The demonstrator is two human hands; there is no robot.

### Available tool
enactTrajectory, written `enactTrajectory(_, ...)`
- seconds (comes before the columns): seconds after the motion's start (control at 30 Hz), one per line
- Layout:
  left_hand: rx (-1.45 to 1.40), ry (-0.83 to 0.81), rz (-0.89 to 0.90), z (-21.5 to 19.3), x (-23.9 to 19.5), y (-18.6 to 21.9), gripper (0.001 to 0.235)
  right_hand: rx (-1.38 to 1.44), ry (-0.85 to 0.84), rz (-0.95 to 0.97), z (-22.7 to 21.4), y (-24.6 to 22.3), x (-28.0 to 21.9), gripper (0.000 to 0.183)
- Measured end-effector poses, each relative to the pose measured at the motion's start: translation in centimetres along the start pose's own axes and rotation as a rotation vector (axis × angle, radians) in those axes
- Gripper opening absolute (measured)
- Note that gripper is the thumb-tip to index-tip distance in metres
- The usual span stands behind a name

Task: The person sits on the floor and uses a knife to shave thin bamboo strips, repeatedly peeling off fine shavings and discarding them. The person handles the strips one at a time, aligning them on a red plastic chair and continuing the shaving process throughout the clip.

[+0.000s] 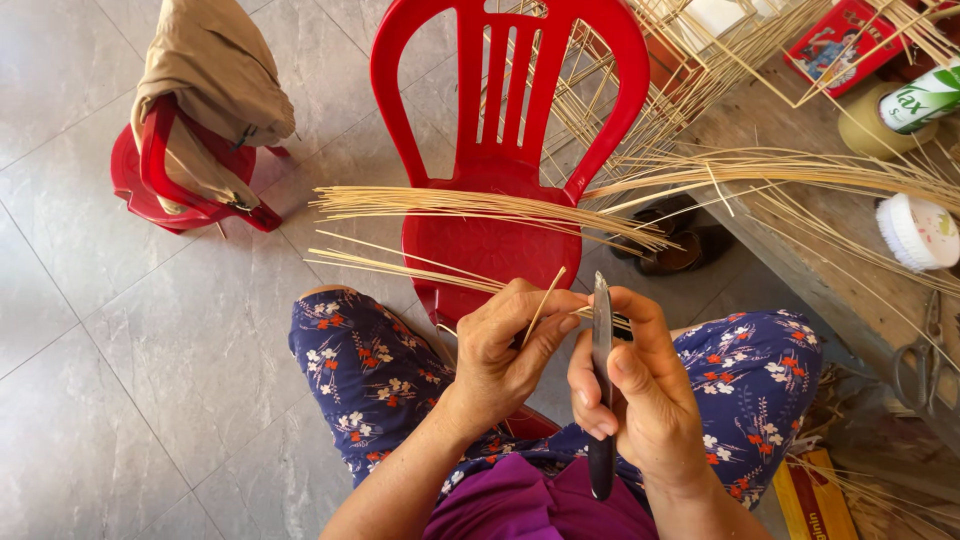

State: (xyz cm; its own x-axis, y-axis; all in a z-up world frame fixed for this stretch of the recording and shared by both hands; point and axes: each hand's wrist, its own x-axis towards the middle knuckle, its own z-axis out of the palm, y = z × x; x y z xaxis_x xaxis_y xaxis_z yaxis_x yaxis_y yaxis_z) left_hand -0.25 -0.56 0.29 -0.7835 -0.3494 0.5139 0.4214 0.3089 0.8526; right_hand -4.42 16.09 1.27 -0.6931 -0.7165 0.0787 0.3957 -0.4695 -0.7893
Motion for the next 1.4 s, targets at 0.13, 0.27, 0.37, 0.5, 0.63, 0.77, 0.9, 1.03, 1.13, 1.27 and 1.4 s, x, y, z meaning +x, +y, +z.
enactTrajectory(0.13, -0.025, 0.010, 0.012, 0.0, -0.2, -0.1, 0.019, 0.015, -0.010, 0.010, -0.1, 0.2, 0.0, 0.047)
enactTrajectory(0.27, -0.030, 0.020, 0.020, 0.1, -0.3, -0.2, 0.020, 0.044, -0.035, 0.007, -0.1, 0.2, -0.1, 0.047)
enactTrajectory(0.37, -0.035, 0.021, 0.024, 0.1, -0.4, -0.3, 0.021, 0.040, -0.040, 0.004, 0.0, 0.3, -0.1, 0.047)
enactTrajectory(0.5, -0.035, 0.022, 0.030, 0.1, -0.5, -0.4, 0.022, 0.018, -0.029, 0.004, -0.1, 0.3, 0.0, 0.046)
enactTrajectory(0.63, -0.049, 0.036, 0.048, 0.4, -0.5, -0.7, 0.023, 0.017, -0.040, 0.001, -0.2, 0.4, 0.0, 0.046)
enactTrajectory(0.77, -0.030, 0.042, 0.068, 0.4, -0.6, -0.8, 0.024, 0.006, -0.031, -0.004, -0.1, 0.4, 0.0, 0.046)
enactTrajectory(0.9, -0.019, 0.064, 0.117, 0.6, -0.7, -1.0, 0.028, 0.006, -0.019, 0.001, -0.1, 0.4, -0.1, 0.046)
enactTrajectory(1.03, 0.082, 0.118, 0.184, 0.9, -0.7, -1.2, 0.032, 0.015, -0.006, 0.015, 0.0, 0.4, -0.1, 0.046)
enactTrajectory(1.13, 0.172, 0.135, 0.193, 1.0, -0.9, -1.1, 0.035, 0.018, 0.013, 0.020, 0.1, 0.4, -0.1, 0.046)
enactTrajectory(1.27, 0.191, 0.149, 0.201, 1.0, -1.0, -1.0, 0.041, 0.027, 0.029, 0.018, 0.2, 0.4, 0.0, 0.045)
enactTrajectory(1.4, 0.189, 0.163, 0.288, 1.1, -0.8, -1.5, 0.043, 0.040, 0.046, 0.033, 0.2, 0.6, 0.0, 0.044)
